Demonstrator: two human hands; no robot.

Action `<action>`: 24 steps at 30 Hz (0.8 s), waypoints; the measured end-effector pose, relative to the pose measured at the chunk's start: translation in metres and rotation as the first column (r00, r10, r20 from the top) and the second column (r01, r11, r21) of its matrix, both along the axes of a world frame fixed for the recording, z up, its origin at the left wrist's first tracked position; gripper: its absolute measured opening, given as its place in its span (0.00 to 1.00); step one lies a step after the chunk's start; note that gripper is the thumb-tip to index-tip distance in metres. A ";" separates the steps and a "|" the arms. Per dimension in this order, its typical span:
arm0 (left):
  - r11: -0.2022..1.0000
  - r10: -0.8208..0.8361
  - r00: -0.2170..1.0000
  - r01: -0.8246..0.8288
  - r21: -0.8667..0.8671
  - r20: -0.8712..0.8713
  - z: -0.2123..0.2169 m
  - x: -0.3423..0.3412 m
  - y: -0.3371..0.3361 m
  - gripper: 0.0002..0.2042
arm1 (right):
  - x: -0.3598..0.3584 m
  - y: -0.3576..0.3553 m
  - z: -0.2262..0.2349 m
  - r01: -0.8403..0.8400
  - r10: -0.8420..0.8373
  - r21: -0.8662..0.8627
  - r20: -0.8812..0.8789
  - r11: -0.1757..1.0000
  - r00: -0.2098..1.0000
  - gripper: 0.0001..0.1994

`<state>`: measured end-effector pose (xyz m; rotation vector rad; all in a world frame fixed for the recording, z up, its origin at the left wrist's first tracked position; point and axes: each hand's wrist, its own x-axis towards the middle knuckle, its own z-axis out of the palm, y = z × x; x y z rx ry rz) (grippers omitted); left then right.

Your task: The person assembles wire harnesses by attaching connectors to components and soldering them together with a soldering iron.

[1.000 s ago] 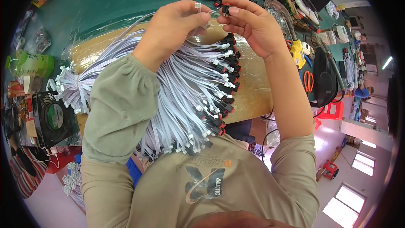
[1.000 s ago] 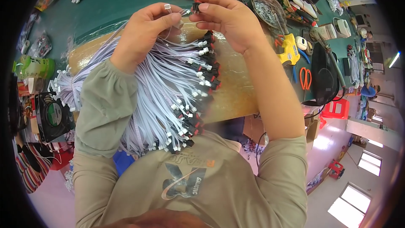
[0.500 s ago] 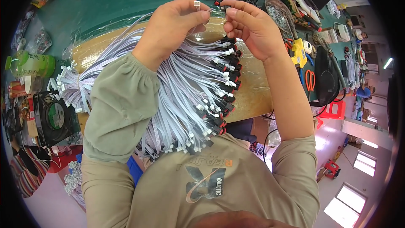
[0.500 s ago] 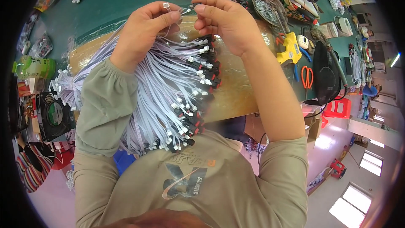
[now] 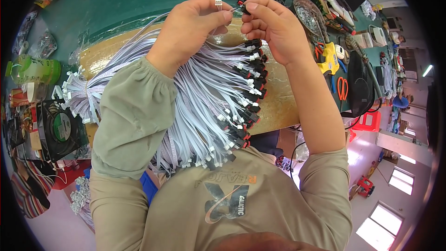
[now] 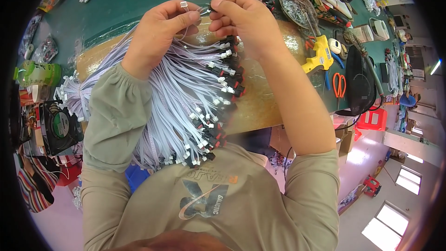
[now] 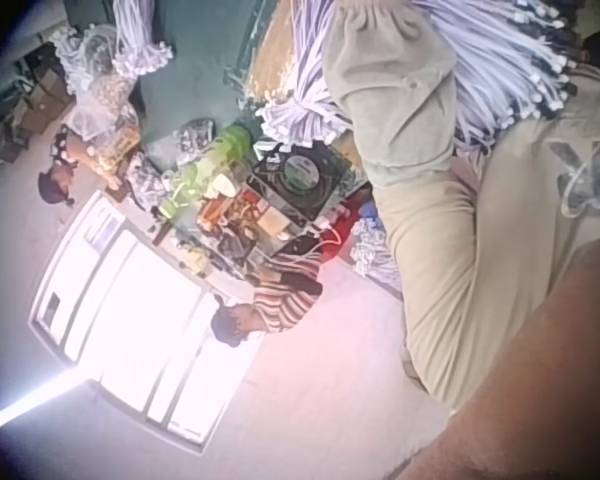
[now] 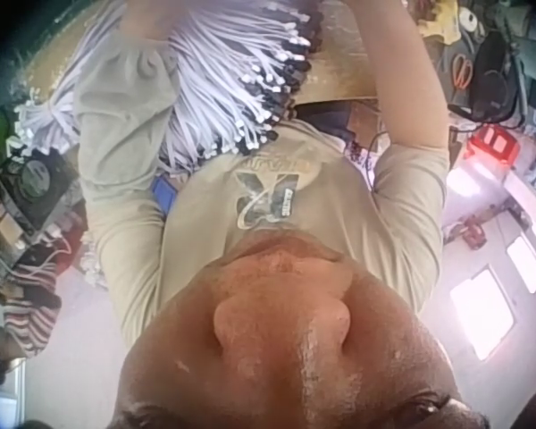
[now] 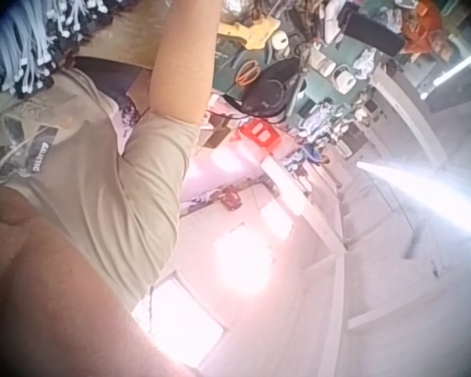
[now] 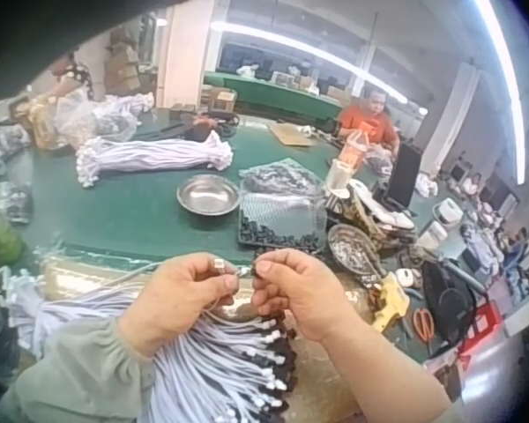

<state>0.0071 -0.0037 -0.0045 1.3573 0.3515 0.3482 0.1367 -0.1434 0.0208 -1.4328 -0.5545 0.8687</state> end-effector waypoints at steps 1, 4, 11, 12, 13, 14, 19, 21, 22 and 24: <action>1.000 0.005 1.000 -0.005 -0.002 -0.005 0.001 0.000 0.000 0.10 | 0.000 0.000 0.000 0.000 0.000 0.000 0.000 1.000 1.000 0.13; 1.000 0.002 1.000 -0.002 -0.006 -0.006 0.001 0.000 0.000 0.10 | 0.000 0.000 -0.001 -0.014 0.014 -0.003 -0.008 1.000 1.000 0.13; 1.000 0.006 1.000 -0.006 -0.031 0.028 -0.002 0.001 0.002 0.10 | 0.000 0.000 -0.002 0.005 -0.005 -0.002 -0.041 1.000 0.999 0.12; 1.000 0.009 1.000 -0.008 -0.030 0.026 -0.002 0.001 0.002 0.10 | 0.000 0.000 -0.003 0.008 -0.008 0.002 -0.045 1.000 0.999 0.12; 1.000 0.012 1.000 -0.011 -0.028 0.023 -0.002 0.001 0.002 0.10 | 0.000 0.000 -0.002 0.007 -0.007 0.002 -0.045 1.000 0.999 0.12; 1.000 0.012 1.000 -0.011 -0.028 0.023 -0.002 0.001 0.002 0.10 | -0.001 0.001 -0.002 0.004 -0.004 0.001 -0.043 1.000 0.999 0.12; 0.999 0.012 0.999 -0.011 -0.033 0.031 0.000 0.001 0.001 0.10 | -0.001 0.001 -0.002 0.003 -0.003 -0.006 -0.032 1.000 0.999 0.12; 0.999 0.019 1.000 -0.018 -0.033 0.021 0.000 0.000 0.001 0.11 | -0.002 0.001 -0.003 0.012 -0.012 0.002 -0.046 1.000 0.999 0.12; 0.999 0.025 1.000 -0.025 -0.033 0.010 0.000 0.000 0.001 0.11 | -0.002 0.001 -0.004 0.011 -0.011 0.003 -0.045 1.000 0.999 0.12; 0.999 0.023 0.999 -0.022 -0.030 0.025 -0.002 0.000 0.003 0.11 | -0.002 0.001 -0.004 0.016 -0.015 0.005 -0.053 1.000 0.998 0.12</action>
